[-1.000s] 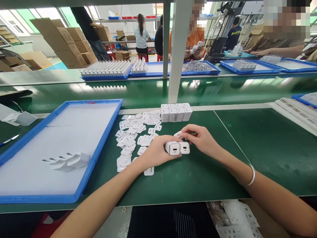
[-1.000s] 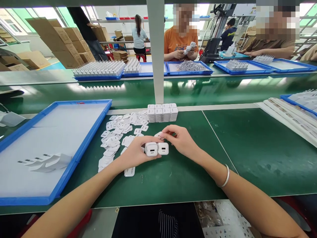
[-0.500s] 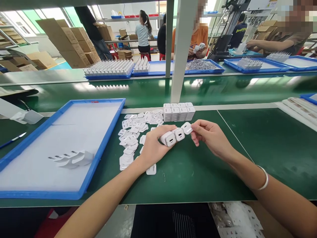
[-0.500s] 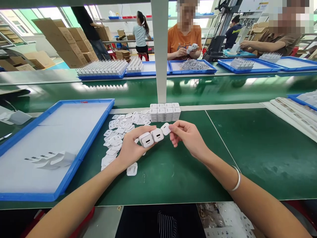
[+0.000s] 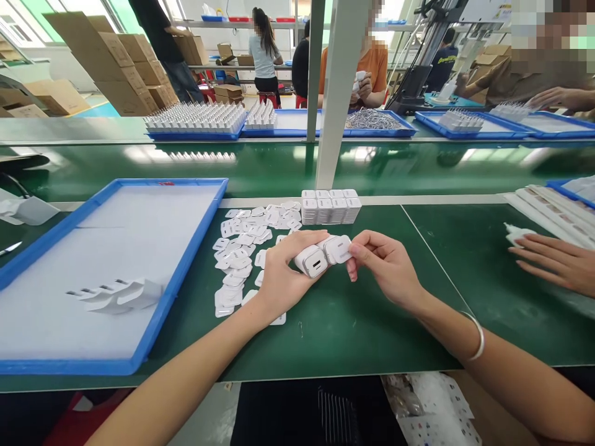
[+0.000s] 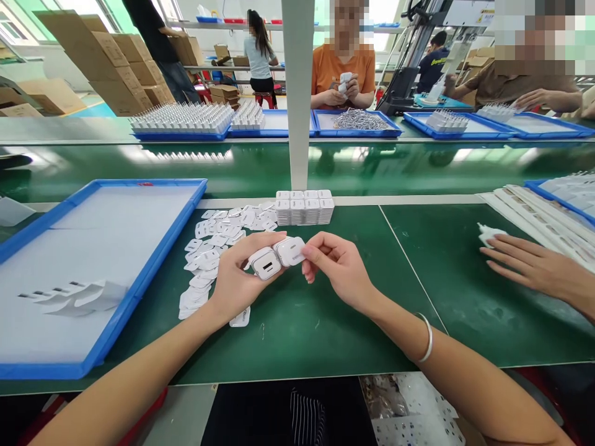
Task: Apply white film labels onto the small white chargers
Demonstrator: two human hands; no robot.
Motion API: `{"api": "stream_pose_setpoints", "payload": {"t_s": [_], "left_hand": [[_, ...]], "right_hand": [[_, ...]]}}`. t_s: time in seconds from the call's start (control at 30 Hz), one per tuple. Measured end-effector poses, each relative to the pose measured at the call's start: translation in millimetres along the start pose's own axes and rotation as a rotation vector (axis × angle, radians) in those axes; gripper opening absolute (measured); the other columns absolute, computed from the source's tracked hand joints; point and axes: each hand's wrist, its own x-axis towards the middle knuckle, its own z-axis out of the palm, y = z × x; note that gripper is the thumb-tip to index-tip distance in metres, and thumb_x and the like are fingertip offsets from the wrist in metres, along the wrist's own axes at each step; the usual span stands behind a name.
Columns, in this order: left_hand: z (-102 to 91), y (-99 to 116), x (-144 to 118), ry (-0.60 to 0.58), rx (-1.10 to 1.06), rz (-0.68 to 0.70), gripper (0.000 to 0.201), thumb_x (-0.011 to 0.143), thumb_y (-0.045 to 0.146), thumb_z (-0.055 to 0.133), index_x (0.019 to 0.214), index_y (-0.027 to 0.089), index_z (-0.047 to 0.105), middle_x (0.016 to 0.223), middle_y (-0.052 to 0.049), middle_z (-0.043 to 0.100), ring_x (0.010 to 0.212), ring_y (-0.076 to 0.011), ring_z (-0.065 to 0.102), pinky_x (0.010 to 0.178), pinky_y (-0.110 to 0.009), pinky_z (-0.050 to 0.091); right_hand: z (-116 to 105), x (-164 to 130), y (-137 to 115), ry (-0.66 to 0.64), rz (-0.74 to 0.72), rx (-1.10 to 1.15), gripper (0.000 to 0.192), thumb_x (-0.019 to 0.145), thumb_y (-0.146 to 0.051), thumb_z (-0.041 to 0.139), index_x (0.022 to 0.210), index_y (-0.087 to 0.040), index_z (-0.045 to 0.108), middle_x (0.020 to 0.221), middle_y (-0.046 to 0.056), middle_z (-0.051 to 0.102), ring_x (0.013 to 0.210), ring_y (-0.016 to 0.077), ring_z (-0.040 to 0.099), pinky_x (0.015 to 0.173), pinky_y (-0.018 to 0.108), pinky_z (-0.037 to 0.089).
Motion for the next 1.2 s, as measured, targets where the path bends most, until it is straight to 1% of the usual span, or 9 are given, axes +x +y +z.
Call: {"api": "stream_pose_setpoints", "payload": {"t_s": [0.17,0.27,0.47,0.83,1.03,1.2], "left_hand": [[1.2,3.5,-1.6,0.022,0.039,0.02,0.032,0.077,0.017,0.079,0.108,0.022,0.073,0.11,-0.006,0.077,0.102,-0.021,0.072,0.09,-0.035,0.059],[2.4,4.1,-3.6,0.038,0.059,0.032,0.03,0.078,0.017,0.077,0.107,0.023,0.073,0.112,-0.006,0.076,0.103,-0.0216,0.072,0.09,-0.036,0.059],[4.0,3.8,-7.8,0.072,0.062,0.081,0.037,0.076,0.011,0.076,0.111,0.024,0.072,0.116,-0.006,0.075,0.105,-0.0219,0.071,0.092,-0.037,0.059],[5.1,6.4,-9.7,0.063,0.092,0.107,0.038,0.076,0.009,0.075,0.112,0.023,0.071,0.116,-0.007,0.075,0.105,-0.0213,0.071,0.091,-0.036,0.06],[5.3,6.0,-9.6,0.054,0.074,0.105,0.041,0.074,0.006,0.075,0.112,0.021,0.071,0.116,-0.008,0.075,0.105,-0.0211,0.071,0.092,-0.035,0.059],[5.4,4.0,-9.9,0.061,0.066,0.142,0.043,0.073,0.005,0.076,0.113,0.02,0.071,0.116,-0.01,0.075,0.105,-0.022,0.071,0.091,-0.035,0.06]], "right_hand": [[1.9,-3.8,1.8,0.011,-0.021,0.021,0.018,0.091,-0.032,0.07,0.076,-0.021,0.069,0.061,-0.002,0.064,0.053,0.0116,0.057,0.052,0.026,0.051],[5.2,-7.1,2.9,0.047,-0.016,0.034,0.018,0.089,-0.033,0.072,0.076,-0.022,0.07,0.061,-0.001,0.063,0.053,0.0127,0.057,0.05,0.027,0.051],[9.9,-12.1,3.2,0.102,-0.019,0.01,0.02,0.087,-0.036,0.073,0.073,-0.022,0.07,0.06,0.0,0.062,0.053,0.0139,0.057,0.05,0.029,0.051],[11.0,-13.0,0.4,0.118,-0.073,-0.118,0.023,0.089,-0.032,0.071,0.071,-0.021,0.065,0.057,-0.001,0.059,0.051,0.0118,0.054,0.048,0.026,0.047],[10.9,-13.3,0.8,0.103,-0.073,-0.096,0.023,0.091,-0.031,0.068,0.072,-0.021,0.063,0.057,-0.002,0.059,0.05,0.011,0.054,0.048,0.025,0.047],[11.2,-14.7,-0.4,0.105,-0.094,-0.11,0.024,0.092,-0.03,0.068,0.071,-0.02,0.062,0.056,-0.003,0.058,0.049,0.0103,0.053,0.048,0.023,0.046]]}}
